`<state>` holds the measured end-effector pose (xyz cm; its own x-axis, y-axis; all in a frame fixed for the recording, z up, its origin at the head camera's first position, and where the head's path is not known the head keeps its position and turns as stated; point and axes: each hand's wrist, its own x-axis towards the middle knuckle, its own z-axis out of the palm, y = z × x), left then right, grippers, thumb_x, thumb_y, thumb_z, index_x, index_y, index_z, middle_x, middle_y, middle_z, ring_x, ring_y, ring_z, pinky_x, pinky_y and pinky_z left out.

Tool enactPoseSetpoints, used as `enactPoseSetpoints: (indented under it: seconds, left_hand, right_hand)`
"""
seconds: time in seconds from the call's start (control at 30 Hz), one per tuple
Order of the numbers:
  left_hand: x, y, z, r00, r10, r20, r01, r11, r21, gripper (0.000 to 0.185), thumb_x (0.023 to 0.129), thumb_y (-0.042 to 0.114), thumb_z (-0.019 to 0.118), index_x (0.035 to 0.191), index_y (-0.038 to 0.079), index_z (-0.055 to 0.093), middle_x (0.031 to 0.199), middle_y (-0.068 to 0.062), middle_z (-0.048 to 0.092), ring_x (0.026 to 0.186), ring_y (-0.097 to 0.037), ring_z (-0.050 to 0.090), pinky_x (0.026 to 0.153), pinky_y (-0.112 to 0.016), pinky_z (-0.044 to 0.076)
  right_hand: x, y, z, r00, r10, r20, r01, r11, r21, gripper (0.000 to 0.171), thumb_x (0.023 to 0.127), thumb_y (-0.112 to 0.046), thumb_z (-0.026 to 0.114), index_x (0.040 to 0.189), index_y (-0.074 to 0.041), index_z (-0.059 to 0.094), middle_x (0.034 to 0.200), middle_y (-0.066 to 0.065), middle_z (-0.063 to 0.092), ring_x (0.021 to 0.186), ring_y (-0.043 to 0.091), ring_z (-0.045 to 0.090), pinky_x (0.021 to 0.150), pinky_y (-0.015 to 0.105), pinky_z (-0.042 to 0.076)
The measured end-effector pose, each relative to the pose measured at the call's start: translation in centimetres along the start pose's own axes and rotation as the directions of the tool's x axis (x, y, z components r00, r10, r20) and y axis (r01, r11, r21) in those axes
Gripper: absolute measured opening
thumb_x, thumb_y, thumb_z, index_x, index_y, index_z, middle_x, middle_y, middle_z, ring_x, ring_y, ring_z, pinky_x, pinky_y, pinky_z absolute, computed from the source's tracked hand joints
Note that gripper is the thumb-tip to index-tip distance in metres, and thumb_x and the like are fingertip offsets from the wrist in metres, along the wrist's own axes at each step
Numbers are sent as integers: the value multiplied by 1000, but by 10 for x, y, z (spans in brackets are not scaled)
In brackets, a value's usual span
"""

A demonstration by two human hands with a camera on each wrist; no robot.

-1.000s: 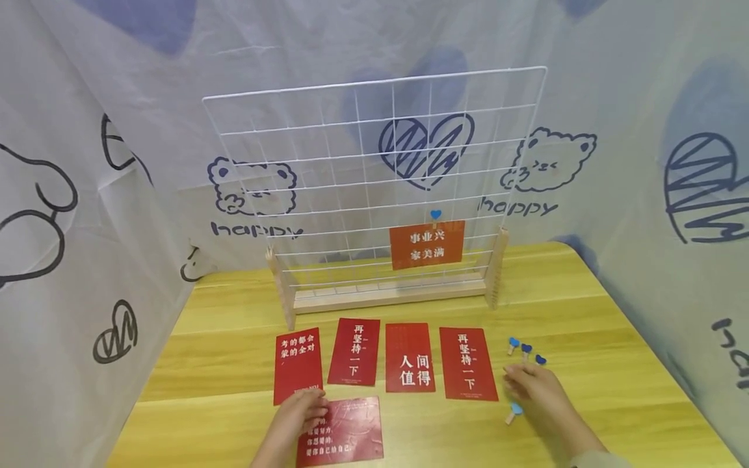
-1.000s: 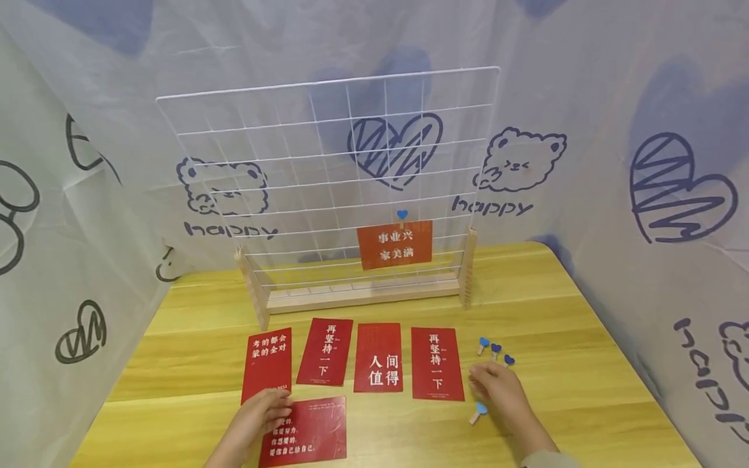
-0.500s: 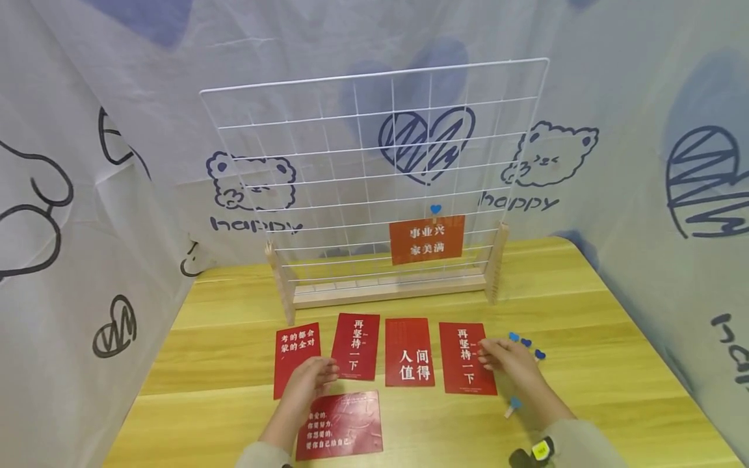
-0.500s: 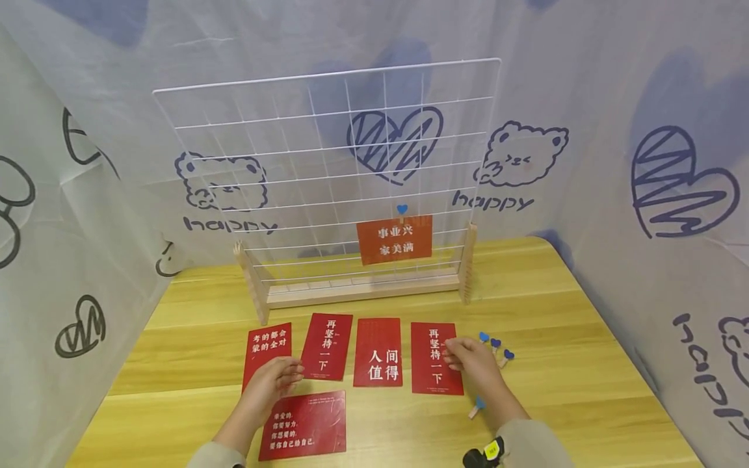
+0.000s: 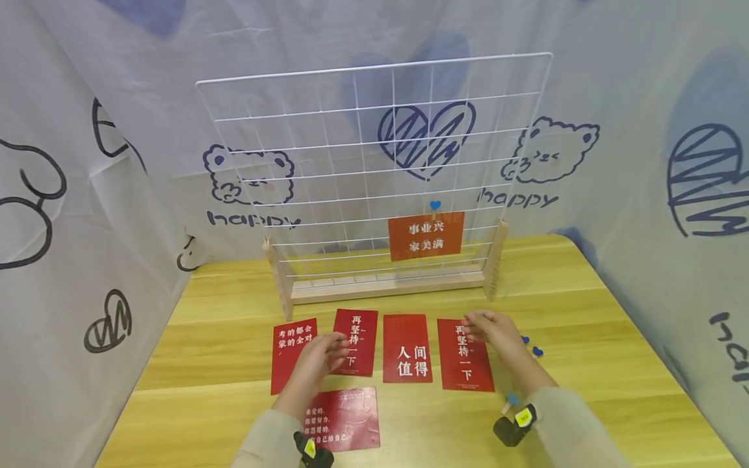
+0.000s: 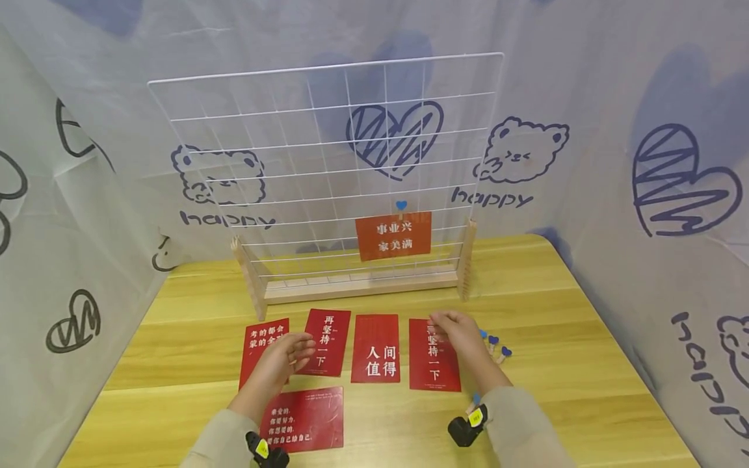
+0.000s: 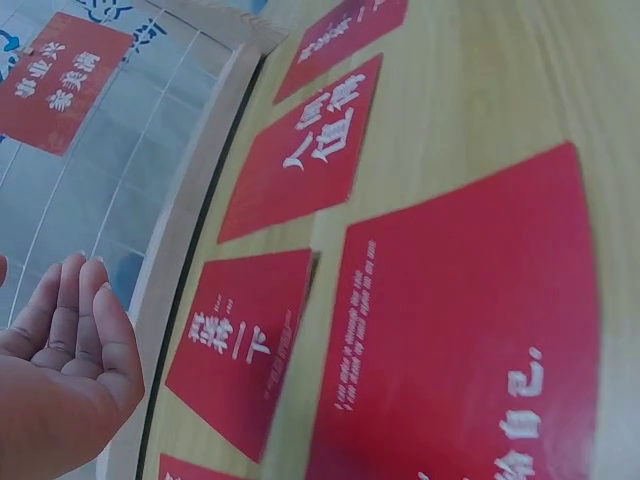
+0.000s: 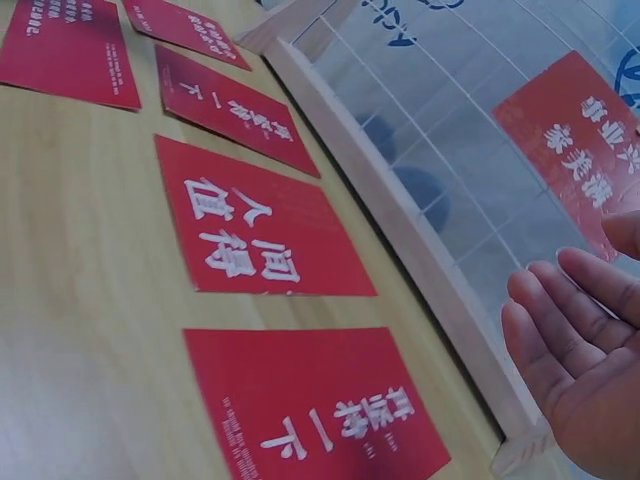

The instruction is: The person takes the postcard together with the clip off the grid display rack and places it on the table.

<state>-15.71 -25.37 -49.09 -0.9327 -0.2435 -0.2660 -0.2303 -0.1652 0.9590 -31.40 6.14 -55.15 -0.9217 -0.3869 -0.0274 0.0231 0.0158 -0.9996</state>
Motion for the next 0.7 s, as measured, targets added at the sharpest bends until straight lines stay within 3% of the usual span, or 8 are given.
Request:
enactPoseSetpoints:
  seconds: [0.13,0.33,0.43,0.53,0.63,0.7]
  left_hand:
    - [8,8,5,1000,3,12,-3,1000,-29,32,89,23,45,105,-5,50,88,-6,57,83,-17,56,79,-30,44]
    - [21,19,11,1000,-6,-9,5,997,-82,30,90,19,43,105,-5,51,88,-6,58,78,-14,56,77,-29,45]
    - [26,24,14,1000,-8,-19,7,996,-87,31,90,19,42,106,-6,51,89,-6,58,78,-14,56,76,-28,45]
    - [32,27,16,1000,-2,-19,0,996,-88,31,90,19,41,107,-6,51,91,-7,58,81,-16,56,74,-26,45]
    - [38,31,20,1000,11,-17,-12,996,-89,32,90,18,41,108,-6,50,98,-14,57,83,-17,56,75,-27,44]
    - [43,34,23,1000,20,-12,-20,996,-82,32,90,18,41,109,-6,50,101,-16,56,83,-16,55,79,-29,42]
  right_hand:
    - [15,5,0,999,36,-40,-37,999,-37,38,85,-35,53,104,-3,56,95,8,61,83,17,59,70,26,48]
    - [17,-20,5,998,-56,31,55,998,34,33,86,-26,53,103,2,56,94,13,61,82,20,59,72,31,48]
    - [24,-23,2,995,-92,36,90,995,40,30,85,-27,54,101,-1,58,92,9,62,81,18,60,70,31,48]
    - [16,-53,13,998,-57,6,57,998,-12,34,87,-24,52,104,5,54,97,15,60,85,23,59,76,36,46]
    - [43,-29,1,995,-92,28,92,995,28,33,87,-25,52,104,2,55,98,14,59,86,22,59,75,33,47]
    - [43,-42,5,997,-81,9,81,997,2,36,86,-25,52,105,6,53,99,18,58,87,23,58,77,36,46]
